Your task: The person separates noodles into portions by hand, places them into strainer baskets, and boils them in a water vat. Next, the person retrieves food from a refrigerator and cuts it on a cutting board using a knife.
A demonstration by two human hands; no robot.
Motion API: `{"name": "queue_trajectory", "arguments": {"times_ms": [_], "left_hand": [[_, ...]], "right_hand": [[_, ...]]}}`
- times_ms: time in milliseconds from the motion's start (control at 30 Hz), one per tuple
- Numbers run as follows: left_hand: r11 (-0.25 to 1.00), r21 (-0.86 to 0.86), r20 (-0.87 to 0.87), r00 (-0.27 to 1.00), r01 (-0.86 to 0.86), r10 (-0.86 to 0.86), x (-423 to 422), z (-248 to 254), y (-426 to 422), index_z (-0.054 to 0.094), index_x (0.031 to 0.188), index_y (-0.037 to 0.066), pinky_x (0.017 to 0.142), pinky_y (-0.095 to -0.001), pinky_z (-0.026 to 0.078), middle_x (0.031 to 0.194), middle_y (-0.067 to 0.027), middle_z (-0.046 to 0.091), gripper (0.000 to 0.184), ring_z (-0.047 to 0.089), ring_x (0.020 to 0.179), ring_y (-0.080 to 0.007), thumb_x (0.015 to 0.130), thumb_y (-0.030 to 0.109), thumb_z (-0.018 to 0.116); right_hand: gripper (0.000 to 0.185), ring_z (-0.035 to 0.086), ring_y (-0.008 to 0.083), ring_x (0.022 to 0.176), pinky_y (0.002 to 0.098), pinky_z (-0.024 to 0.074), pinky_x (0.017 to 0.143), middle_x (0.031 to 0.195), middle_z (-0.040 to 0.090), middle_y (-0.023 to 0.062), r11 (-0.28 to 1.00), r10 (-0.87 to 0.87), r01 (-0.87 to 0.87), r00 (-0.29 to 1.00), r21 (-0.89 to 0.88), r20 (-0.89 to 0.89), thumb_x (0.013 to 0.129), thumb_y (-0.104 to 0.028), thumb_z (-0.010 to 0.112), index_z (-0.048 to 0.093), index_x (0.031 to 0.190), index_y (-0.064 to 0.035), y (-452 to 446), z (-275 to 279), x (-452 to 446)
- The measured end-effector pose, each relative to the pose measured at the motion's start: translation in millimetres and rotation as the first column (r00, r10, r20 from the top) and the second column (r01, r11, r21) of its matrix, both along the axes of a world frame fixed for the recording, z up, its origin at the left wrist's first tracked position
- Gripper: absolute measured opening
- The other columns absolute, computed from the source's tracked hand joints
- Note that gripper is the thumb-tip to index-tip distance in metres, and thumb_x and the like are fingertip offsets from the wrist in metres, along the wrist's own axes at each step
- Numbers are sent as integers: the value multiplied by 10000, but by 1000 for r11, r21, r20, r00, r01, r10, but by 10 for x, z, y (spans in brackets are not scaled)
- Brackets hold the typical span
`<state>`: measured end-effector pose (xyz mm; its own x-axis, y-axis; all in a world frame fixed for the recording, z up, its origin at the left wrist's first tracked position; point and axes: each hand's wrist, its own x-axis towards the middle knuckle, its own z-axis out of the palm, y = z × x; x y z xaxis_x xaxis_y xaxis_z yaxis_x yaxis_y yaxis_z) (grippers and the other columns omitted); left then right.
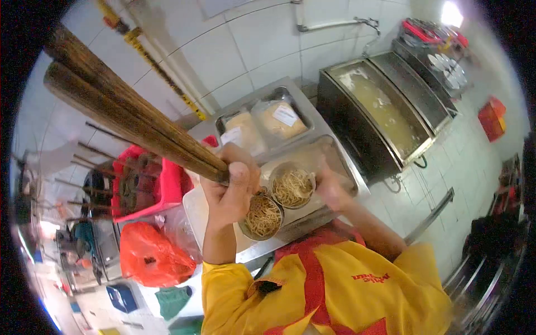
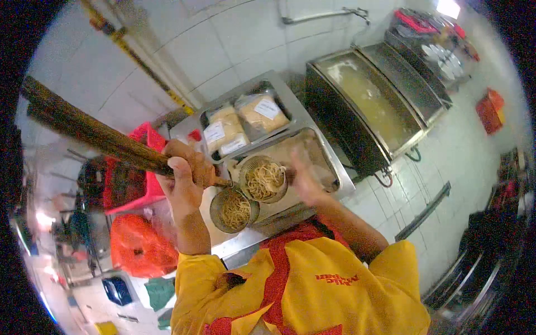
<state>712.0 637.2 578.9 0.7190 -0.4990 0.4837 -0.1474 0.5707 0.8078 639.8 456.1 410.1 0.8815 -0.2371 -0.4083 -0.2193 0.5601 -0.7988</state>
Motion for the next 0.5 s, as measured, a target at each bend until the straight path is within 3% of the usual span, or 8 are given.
{"name": "queue_trajectory", "arguments": {"times_ms": [33, 133, 200, 267, 333, 367, 400, 500], "left_hand": [[998, 53, 61, 998, -24, 20, 9, -13, -51, 431, 742, 61, 415, -217, 285, 589, 19, 400, 288, 351, 464, -58, 921, 271, 516], [992, 124, 97, 995, -14, 2, -10, -41, -249, 440, 763, 62, 424, -208, 280, 595, 27, 408, 285, 351, 475, -49, 918, 286, 523], [991, 130, 97, 995, -35, 22, -10, -11, -452, 448, 780, 66, 428, -202, 274, 601, 35, 415, 296, 348, 481, -39, 911, 315, 540], [991, 125, 104, 992, 53, -67, -4, 5, -595, 446, 787, 69, 414, -202, 267, 599, 37, 404, 305, 334, 464, -37, 907, 330, 547], [991, 123, 15, 999, 47, -49, -39, 29, -790, 440, 794, 69, 400, -203, 257, 590, 39, 382, 303, 321, 448, -36, 911, 328, 543], [994, 110, 76, 997, -5, -4, -114, 80, -939, 422, 799, 78, 392, -196, 244, 578, 43, 353, 302, 309, 445, -31, 912, 331, 542], [994, 103, 89, 996, 19, -29, -156, 102, -1093, 422, 799, 78, 392, -196, 244, 578, 43, 353, 302, 309, 445, -31, 912, 331, 542], [1000, -11, -99, 995, -7, 5, -151, 52, -1568, 393, 798, 104, 349, -192, 218, 565, 46, 326, 281, 271, 408, -21, 921, 318, 527]], "right_hand": [[773, 492, 234, 1143, 351, 324, 1026, 1212, 534, 152, 992, -74, 73, 997, 107, 0, 908, -611, 248, 470, 1244, 48, 144, 125, -27], [732, 450, 248, 1192, 360, 273, 1059, 1266, 489, 175, 931, -195, 272, 934, -243, 299, 928, -571, 245, 455, 1261, 46, 196, 700, -242], [708, 413, 258, 1228, 355, 233, 1078, 1307, 455, 178, 971, 33, 70, 906, -227, 423, 945, -536, 225, 451, 1260, 57, -150, 795, -305], [658, 415, 253, 1230, 346, 233, 1076, 1321, 443, 183, 947, -23, 161, 898, -279, 440, 959, -495, 235, 451, 1265, 47, -362, 821, -416], [574, 399, 279, 1241, 354, 221, 1080, 1325, 434, 203, 700, 66, 279, 891, -657, 449, 970, -435, 260, 470, 1263, 11, -601, 636, -447], [519, 292, 308, 1313, 376, 170, 1094, 1406, 312, 222, 703, 185, 189, 883, -685, 432, 966, -388, 312, 388, 1339, -35, -683, 362, -438], [519, 292, 308, 1313, 376, 170, 1094, 1406, 312, 222, 693, 165, 215, 882, -688, 442, 966, -388, 312, 388, 1339, -35, -726, 389, -543], [605, 51, 303, 1388, 392, 75, 1105, 1494, 74, 188, 579, 155, 282, 883, -765, 442, 930, -297, 420, 173, 1431, -66, -969, 394, -887]]}}
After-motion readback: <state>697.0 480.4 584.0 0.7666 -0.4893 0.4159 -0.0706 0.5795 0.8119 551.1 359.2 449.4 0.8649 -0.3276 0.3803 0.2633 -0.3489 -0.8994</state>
